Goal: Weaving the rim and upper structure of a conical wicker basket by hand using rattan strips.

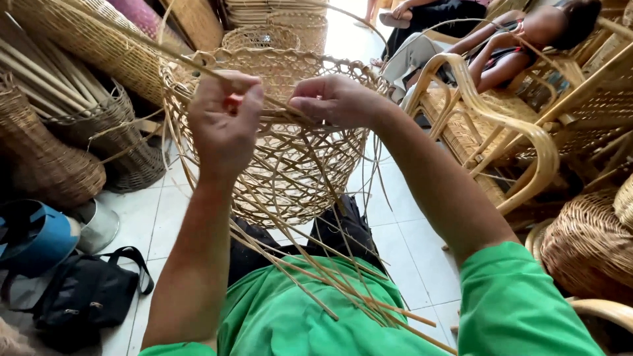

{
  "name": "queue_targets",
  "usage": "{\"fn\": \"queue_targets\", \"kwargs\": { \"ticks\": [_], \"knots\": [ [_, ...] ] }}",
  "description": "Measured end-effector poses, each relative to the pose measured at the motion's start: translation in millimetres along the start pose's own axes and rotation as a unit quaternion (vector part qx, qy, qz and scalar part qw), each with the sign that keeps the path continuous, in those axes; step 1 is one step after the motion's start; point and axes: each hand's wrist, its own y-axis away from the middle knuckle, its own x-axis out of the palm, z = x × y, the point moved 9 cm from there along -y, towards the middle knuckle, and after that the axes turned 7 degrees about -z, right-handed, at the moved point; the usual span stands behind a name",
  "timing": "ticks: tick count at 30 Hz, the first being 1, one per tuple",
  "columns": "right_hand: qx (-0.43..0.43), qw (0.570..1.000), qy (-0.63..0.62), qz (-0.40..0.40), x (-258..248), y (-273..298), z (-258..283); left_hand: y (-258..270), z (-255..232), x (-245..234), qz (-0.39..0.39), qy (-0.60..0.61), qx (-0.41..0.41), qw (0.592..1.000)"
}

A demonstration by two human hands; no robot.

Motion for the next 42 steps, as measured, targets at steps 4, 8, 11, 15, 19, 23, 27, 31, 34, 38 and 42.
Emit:
{"fn": "queue_targets", "kwargs": {
  "ticks": [4, 8, 11, 15, 19, 23, 27, 31, 34, 38, 42],
  "knots": [
    [0.061, 0.997, 0.035, 0.018, 2, -7, -4, 14, 2, -42, -0.097, 0.137, -0.049, 0.985],
    [0.063, 0.992, 0.105, 0.017, 6, -2, 14, 30, -12, -68, -0.159, 0.136, -0.041, 0.977],
    [0.062, 0.990, 0.122, 0.029, -1, 6, 44, 17, -67, -79, -0.147, 0.072, 0.030, 0.986],
    [0.054, 0.986, 0.152, 0.031, -17, 22, 70, 20, -114, -125, -0.262, -0.115, 0.238, 0.928],
    [0.094, 0.986, 0.131, 0.037, -18, 18, 67, 21, -104, -114, -0.200, -0.579, 0.200, 0.765],
    [0.073, 0.985, 0.150, 0.043, -16, 6, 61, 53, -82, -63, -0.096, -0.529, 0.194, 0.821],
    [0.047, 0.989, 0.134, 0.038, -17, 3, 68, 109, -180, 62, 0.216, -0.374, 0.546, 0.718],
    [-0.116, 0.988, 0.082, 0.059, -13, -40, 28, 54, -174, 81, 0.210, -0.637, 0.542, 0.506],
    [-0.021, 0.989, 0.146, 0.024, -20, -15, 38, 4, -155, 52, 0.213, -0.655, 0.435, 0.580],
    [0.027, 0.990, 0.124, 0.064, -15, 7, 62, 21, -123, 23, 0.256, -0.583, 0.394, 0.663],
    [0.016, 0.993, 0.102, 0.057, -9, 4, 66, 64, -92, -11, 0.226, -0.466, 0.330, 0.789]
  ]
}}
